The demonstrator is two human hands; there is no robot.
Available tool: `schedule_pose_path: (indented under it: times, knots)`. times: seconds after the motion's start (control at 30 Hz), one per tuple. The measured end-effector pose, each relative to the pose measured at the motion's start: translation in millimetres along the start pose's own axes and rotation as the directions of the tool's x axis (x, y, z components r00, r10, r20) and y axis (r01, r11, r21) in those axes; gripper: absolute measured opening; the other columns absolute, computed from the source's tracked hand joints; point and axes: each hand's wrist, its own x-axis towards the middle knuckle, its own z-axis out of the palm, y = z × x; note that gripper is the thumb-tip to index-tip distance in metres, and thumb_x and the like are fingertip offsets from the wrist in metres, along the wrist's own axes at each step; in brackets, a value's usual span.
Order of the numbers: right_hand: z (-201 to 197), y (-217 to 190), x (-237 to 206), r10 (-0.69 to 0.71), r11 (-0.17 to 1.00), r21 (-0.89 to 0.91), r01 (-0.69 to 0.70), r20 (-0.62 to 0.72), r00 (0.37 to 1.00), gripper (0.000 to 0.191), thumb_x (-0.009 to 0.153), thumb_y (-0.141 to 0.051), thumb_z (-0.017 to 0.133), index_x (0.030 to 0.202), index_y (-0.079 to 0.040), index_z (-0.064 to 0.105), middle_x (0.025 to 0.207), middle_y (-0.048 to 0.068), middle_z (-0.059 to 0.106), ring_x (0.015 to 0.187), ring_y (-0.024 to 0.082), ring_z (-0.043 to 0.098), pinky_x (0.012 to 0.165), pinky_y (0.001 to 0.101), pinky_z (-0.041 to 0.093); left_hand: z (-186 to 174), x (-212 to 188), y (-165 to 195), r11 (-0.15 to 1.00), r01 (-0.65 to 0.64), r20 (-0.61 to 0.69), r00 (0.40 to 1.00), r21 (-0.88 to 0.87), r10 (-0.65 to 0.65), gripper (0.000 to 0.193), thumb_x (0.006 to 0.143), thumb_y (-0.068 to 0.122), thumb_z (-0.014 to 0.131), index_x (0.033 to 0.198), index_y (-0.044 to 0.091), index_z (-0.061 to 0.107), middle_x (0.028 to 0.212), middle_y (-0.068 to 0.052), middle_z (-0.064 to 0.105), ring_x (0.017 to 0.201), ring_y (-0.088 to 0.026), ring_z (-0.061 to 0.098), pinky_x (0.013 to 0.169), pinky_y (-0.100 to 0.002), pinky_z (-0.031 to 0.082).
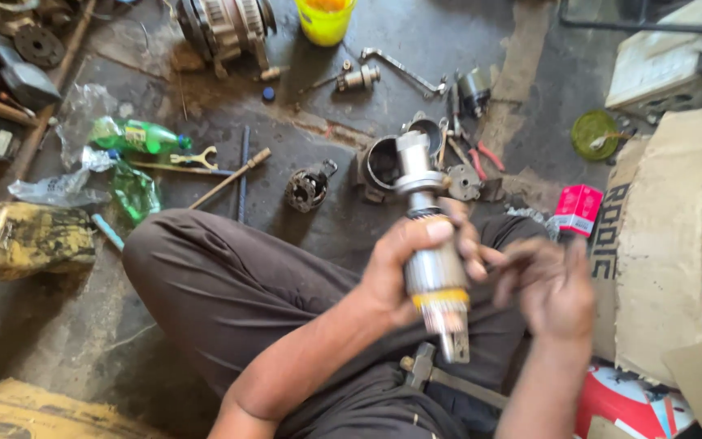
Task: The person sits on the floor and uses a flat metal file to smooth the surface of a cylindrical metal shaft with a yellow band. After filing, the person places the shaft down and picks up a cylindrical metal housing, inserting a small metal ring into it.
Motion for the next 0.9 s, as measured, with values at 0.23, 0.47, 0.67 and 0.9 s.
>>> schedule_pose_path:
  times: [0.23,0.47,0.67,0.9]
  knots:
    - [-54,61,90,-0.377,0.328,-0.944,-0.031,-0.161,0.912,0.034,0.091,-0.021,0.069,0.114,0.003,0.069,0.108,0.023,0.071,0.098,0.038,0.067,0.085,0.0462,0.053,92,-49,3,0.993,0.112,0.116,0.988,-0.045,-0.106,0.029,0.098,0.008,0.072,0.117,-0.003,0.054,0.100,-0.018,0.068,0.097,-0.031,0.069,0.096,-0.047,0.053]
    - [-63,104,160,-0.264,-0.083,-0.969,-0.232,-0.203,0.943,0.048,0.091,-0.027,0.074,0.122,0.003,0.053,0.115,0.031,0.065,0.107,0.049,0.063,0.090,0.0561,0.049,93,-18,36,0.944,-0.047,-0.173,0.979,0.326,0.108,0.039,0.087,0.003,0.073,0.122,0.001,0.055,0.102,-0.012,0.065,0.091,-0.026,0.069,0.085,-0.045,0.057]
    - [-70,106,185,-0.216,-0.102,-0.929,-0.356,-0.328,0.920,0.042,0.096,-0.009,0.060,0.136,-0.001,0.048,0.107,0.032,0.070,0.103,0.051,0.068,0.089,0.0571,0.052,6,30,56,0.970,-0.175,-0.425,0.875,0.170,0.232,0.020,0.087,0.010,0.070,0.102,0.004,0.060,0.086,-0.008,0.065,0.071,-0.020,0.070,0.068,-0.040,0.061]
    - [-76,103,181,-0.311,-0.090,-0.862,-0.499,-0.451,0.836,0.038,0.091,-0.013,0.067,0.126,-0.003,0.057,0.109,0.030,0.071,0.105,0.049,0.068,0.090,0.0551,0.052,-30,38,65,0.963,-0.231,-0.463,0.845,0.136,0.268,0.015,0.086,0.011,0.070,0.096,0.005,0.061,0.082,-0.007,0.066,0.068,-0.020,0.070,0.064,-0.038,0.063]
